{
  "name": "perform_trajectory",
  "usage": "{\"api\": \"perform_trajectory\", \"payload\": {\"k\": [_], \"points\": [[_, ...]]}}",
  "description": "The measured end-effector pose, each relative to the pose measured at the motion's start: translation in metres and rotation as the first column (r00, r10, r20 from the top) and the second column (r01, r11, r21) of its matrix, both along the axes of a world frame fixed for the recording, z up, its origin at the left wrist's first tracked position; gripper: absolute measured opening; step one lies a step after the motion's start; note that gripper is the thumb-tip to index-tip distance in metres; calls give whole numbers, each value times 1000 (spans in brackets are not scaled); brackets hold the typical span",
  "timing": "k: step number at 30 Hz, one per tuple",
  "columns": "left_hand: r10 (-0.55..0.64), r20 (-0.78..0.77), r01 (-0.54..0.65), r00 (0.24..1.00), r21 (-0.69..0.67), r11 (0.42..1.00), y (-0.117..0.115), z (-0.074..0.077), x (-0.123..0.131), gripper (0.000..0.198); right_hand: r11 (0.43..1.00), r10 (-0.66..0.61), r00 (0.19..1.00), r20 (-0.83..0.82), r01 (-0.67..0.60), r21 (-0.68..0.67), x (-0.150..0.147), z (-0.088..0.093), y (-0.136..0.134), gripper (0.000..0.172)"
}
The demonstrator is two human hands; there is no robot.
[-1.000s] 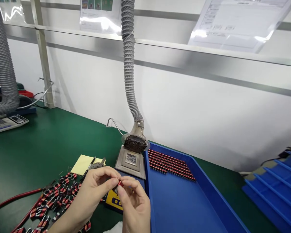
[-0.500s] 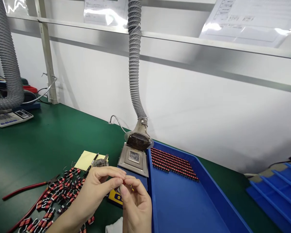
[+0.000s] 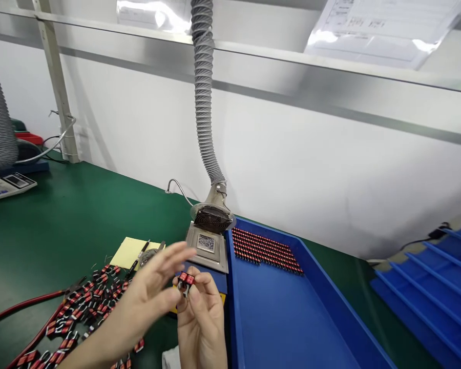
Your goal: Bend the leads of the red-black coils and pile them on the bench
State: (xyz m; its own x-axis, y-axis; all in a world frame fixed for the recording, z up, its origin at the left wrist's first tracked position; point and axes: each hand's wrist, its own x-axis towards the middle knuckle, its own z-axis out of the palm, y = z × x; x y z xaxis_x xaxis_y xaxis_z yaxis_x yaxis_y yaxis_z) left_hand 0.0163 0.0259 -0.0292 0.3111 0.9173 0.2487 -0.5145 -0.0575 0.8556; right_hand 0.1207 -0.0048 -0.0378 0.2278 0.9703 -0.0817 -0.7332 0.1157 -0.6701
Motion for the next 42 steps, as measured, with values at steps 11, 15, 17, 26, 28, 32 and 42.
{"api": "perform_trajectory", "payload": {"k": [11,15,17,26,28,32,42], "points": [[-345,7,345,938,-92,934,-10,6,1,72,991,22,926,376,-70,115,39,1,-5,39],[-462,-38,452,886,-147,880,-9,5,-1,80,974,127,856,502,-203,99,47,4,-9,26],[-483,-89,467,871,-155,871,-8,5,-3,80,967,104,830,549,-213,139,47,5,-7,25],[-399,-271,398,876,-60,915,-6,10,-10,61,966,-210,817,537,89,243,63,12,-6,22],[-384,-221,381,896,-57,923,-6,9,-9,59,969,-141,729,670,-37,244,65,10,-7,23],[-399,-194,389,896,-89,917,-7,9,-8,58,958,-9,704,710,-198,209,58,10,-8,24],[-389,-235,376,891,-101,921,-8,9,-6,51,973,65,836,544,-174,153,42,10,-8,17]]}}
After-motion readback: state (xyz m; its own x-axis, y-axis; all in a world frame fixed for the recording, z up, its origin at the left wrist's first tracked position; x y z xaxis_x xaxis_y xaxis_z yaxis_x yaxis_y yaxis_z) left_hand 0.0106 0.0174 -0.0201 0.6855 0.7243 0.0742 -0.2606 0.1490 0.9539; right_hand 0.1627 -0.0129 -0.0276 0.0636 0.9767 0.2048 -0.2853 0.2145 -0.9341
